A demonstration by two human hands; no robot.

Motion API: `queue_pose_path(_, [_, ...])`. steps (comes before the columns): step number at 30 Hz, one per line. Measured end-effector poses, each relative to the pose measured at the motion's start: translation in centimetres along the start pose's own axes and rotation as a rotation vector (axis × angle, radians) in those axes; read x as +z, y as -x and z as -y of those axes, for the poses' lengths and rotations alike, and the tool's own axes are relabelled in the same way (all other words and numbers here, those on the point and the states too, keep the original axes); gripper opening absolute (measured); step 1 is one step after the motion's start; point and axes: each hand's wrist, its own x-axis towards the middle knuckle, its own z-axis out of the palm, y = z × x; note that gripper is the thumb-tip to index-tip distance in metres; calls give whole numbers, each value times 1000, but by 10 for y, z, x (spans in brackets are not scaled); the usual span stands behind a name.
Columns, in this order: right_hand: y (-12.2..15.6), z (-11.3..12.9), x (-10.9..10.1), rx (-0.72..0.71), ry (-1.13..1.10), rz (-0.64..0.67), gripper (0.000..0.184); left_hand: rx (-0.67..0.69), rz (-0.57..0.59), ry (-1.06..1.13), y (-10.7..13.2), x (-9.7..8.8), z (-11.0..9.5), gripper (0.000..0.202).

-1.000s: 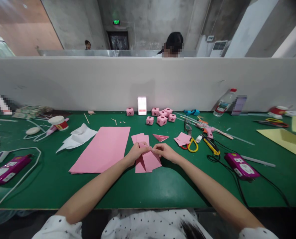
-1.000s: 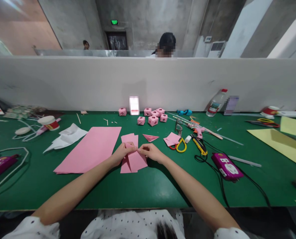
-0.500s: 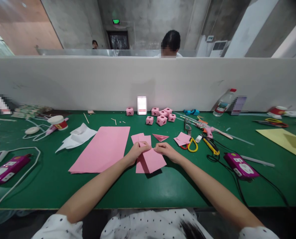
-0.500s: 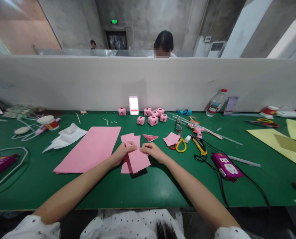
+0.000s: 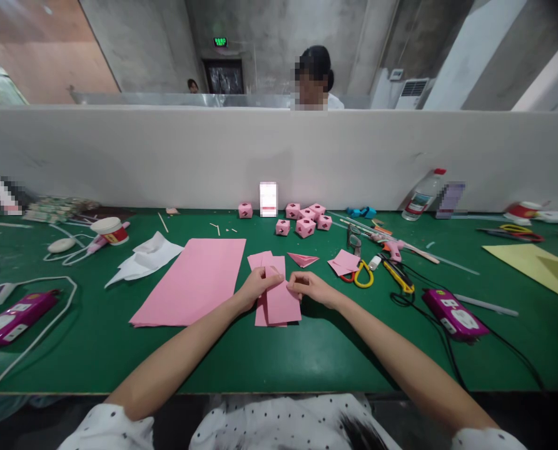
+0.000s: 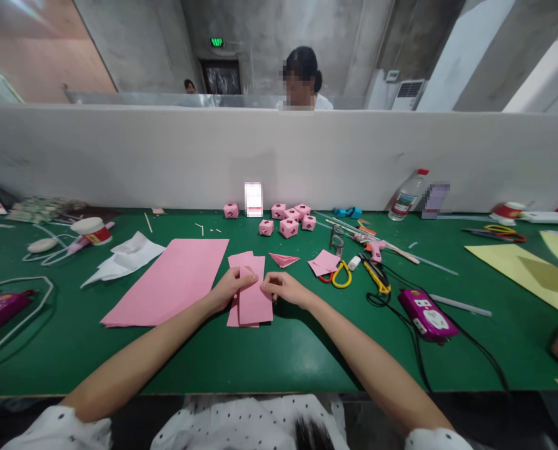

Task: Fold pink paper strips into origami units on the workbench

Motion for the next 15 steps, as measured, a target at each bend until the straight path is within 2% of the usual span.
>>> queue_pose_path(3, [1, 2, 0, -26, -8, 3, 36, -18, -11, -54, 1, 1, -1, 31])
queue_pose_path(7, [1, 3, 1, -46, -5, -22, 36, -37, -24, -11, 0, 1, -1, 33])
queue_pose_path(15, [-1, 0, 2, -67, 75, -78, 33, -37, 30, -33, -2, -3, 2, 28])
